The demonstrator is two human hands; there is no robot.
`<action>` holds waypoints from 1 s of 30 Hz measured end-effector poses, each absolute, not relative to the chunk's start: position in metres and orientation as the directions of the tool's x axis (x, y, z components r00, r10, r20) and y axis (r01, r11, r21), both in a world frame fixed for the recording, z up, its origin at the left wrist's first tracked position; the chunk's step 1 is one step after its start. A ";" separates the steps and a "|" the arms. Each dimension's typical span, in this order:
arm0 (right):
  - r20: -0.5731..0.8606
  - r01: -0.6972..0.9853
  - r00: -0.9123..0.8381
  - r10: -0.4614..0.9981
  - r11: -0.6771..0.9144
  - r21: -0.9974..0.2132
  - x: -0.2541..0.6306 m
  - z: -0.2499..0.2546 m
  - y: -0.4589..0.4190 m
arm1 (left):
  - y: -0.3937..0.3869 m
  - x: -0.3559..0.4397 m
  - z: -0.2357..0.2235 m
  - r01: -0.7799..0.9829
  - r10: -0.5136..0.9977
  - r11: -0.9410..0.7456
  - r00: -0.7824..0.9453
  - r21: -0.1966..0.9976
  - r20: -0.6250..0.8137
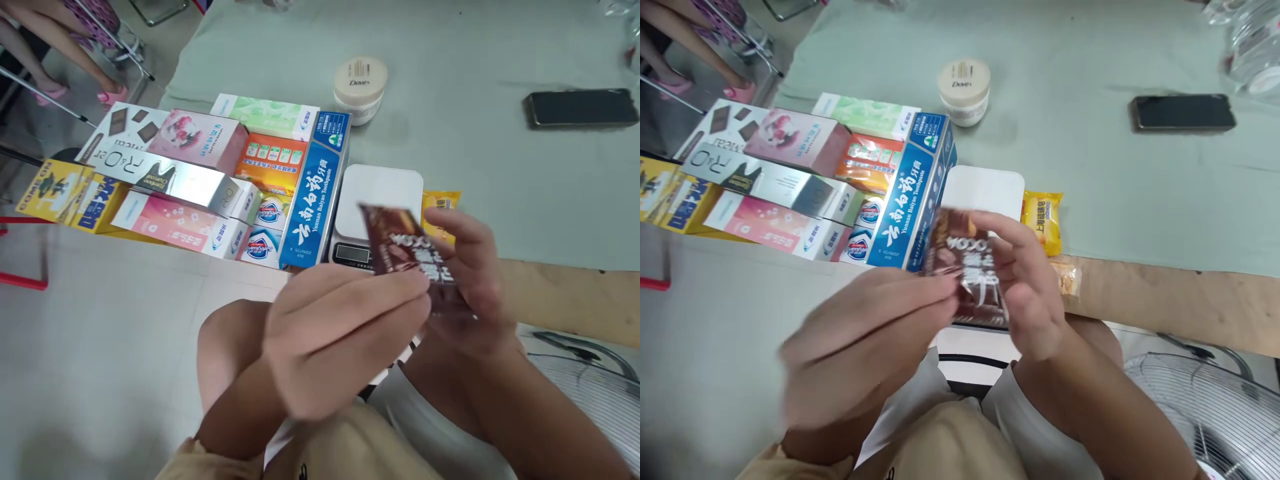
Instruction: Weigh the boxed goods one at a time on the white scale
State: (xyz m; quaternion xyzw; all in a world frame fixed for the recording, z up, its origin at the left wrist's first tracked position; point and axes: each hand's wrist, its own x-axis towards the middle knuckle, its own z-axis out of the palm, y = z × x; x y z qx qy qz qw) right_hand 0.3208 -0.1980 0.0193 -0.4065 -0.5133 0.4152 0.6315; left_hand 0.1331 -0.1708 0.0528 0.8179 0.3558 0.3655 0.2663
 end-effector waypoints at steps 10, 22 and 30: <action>0.268 0.758 0.290 0.919 -0.050 -0.651 0.345 0.008 -0.172 | -0.150 0.162 0.059 0.288 0.623 -0.754 0.599 0.591 0.503; 0.419 0.927 0.249 0.873 -0.089 -0.364 0.325 -0.007 -0.154 | -0.148 0.144 0.064 0.300 0.689 -0.693 0.545 0.656 0.478; 0.416 0.936 0.197 0.888 -0.044 -0.348 0.318 -0.010 -0.147 | -0.147 0.145 0.064 0.283 0.695 -0.681 0.541 0.676 0.474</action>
